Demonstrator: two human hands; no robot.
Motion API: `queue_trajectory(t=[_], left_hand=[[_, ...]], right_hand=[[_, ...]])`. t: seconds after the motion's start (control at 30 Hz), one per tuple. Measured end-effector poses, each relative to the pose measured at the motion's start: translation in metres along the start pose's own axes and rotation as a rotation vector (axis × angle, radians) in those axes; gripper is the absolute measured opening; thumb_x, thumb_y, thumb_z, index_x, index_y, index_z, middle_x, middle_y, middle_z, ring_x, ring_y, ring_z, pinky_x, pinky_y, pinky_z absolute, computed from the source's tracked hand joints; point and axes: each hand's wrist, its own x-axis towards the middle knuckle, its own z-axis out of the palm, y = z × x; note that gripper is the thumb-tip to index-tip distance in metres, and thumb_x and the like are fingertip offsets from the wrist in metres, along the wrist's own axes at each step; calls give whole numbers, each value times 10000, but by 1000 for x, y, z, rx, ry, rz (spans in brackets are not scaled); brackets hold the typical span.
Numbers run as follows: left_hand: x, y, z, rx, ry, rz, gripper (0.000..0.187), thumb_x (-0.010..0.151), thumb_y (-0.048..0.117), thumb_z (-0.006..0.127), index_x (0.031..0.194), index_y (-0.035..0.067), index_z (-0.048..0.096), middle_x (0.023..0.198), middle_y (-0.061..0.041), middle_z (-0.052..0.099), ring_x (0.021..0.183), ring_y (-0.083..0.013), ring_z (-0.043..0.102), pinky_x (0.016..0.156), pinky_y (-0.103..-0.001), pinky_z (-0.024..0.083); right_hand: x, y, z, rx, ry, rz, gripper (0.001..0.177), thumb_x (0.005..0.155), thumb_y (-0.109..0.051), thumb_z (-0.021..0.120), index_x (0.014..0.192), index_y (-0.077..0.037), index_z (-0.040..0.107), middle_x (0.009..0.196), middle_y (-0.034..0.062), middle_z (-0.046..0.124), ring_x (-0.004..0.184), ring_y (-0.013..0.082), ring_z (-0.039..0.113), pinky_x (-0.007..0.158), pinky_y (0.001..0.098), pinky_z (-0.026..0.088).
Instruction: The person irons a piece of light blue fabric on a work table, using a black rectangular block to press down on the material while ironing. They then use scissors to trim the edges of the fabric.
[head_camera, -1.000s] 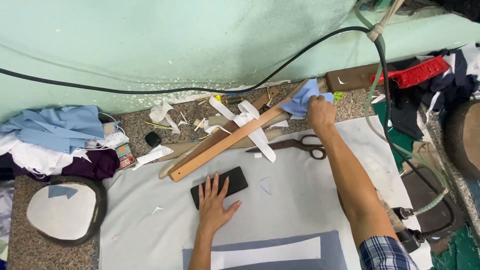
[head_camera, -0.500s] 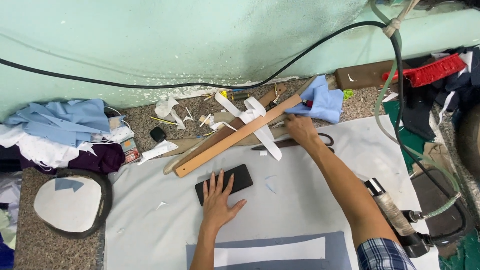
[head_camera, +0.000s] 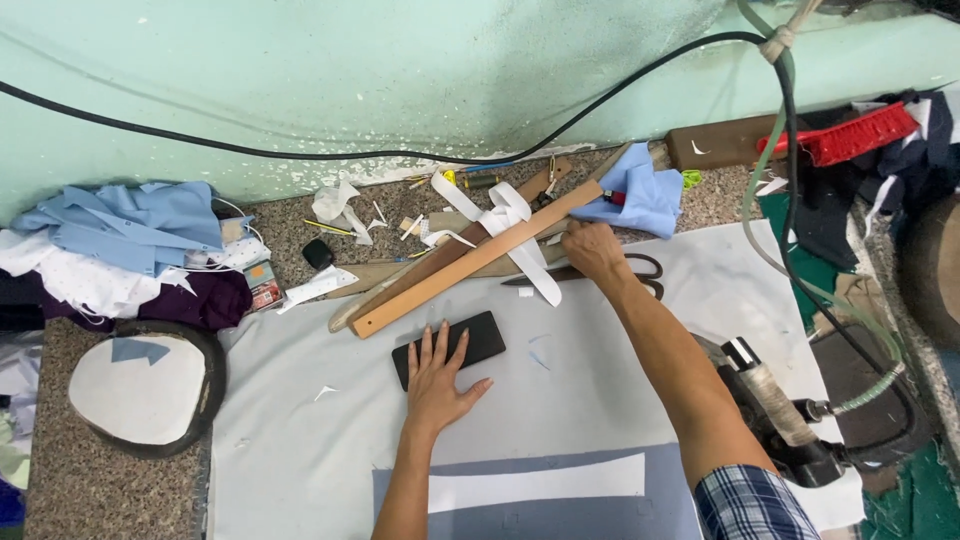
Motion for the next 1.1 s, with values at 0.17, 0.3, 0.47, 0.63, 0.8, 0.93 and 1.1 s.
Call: queue_trajectory(t=[0.17, 0.3, 0.47, 0.63, 0.8, 0.93, 1.1], left_hand=[[11, 8, -5, -25, 11, 29, 947, 860, 784, 528, 1612, 265, 280, 1722, -75, 62, 1578, -328, -10, 1247, -537, -95], [18, 8, 3, -9, 51, 37, 941, 851, 767, 567, 1606, 266, 310, 1723, -72, 84, 1583, -312, -1, 1251, -520, -107], [20, -16, 23, -228, 136, 143, 825, 925, 652, 585, 1574, 182, 389, 1707, -120, 158, 1578, -337, 48, 1266, -495, -46], [-36, 23, 54, -950, 134, 281, 399, 1054, 373, 525, 1161, 69, 760, 1184, -140, 736, 1218, -277, 643, 1095, -391, 441], [-115, 80, 85, -1216, -156, 142, 152, 853, 102, 842, 868, -25, 759, 677, -121, 718, 599, -162, 686, 575, -293, 605], [-132, 80, 126, -1405, 129, -13, 179, 881, 97, 810, 813, -48, 730, 642, -164, 687, 508, -202, 657, 456, -305, 587], [-165, 89, 180, -1594, 386, -162, 235, 845, 157, 816, 709, 27, 676, 621, -92, 667, 522, -186, 603, 487, -288, 479]], right_hand=[[-58, -19, -53, 342, -28, 159, 105, 912, -238, 642, 914, -187, 735, 824, 24, 687, 709, 194, 688, 606, 332, 540], [-136, -50, -152, 1466, -99, 378, 177, 921, -188, 705, 985, -40, 777, 733, 147, 760, 721, 238, 717, 719, 353, 567], [-223, -105, -159, 1933, -46, 310, 99, 910, -70, 700, 898, -18, 784, 634, 141, 720, 662, 195, 659, 685, 349, 554], [-282, -129, -185, 2095, -121, 289, 81, 865, -23, 754, 900, 21, 812, 708, 151, 749, 644, 171, 637, 652, 353, 584], [-308, -140, -201, 2037, -288, 124, 113, 906, -49, 721, 943, 25, 798, 679, 131, 721, 667, 181, 665, 662, 340, 572], [-324, -165, -190, 2097, -234, 72, 651, 908, -437, 719, 1256, 106, 633, 998, 295, 686, 905, 375, 723, 722, 461, 618], [-350, -198, -143, 1859, -152, 612, 261, 912, -220, 732, 737, -31, 692, 622, 93, 726, 581, 132, 653, 612, 270, 539]])
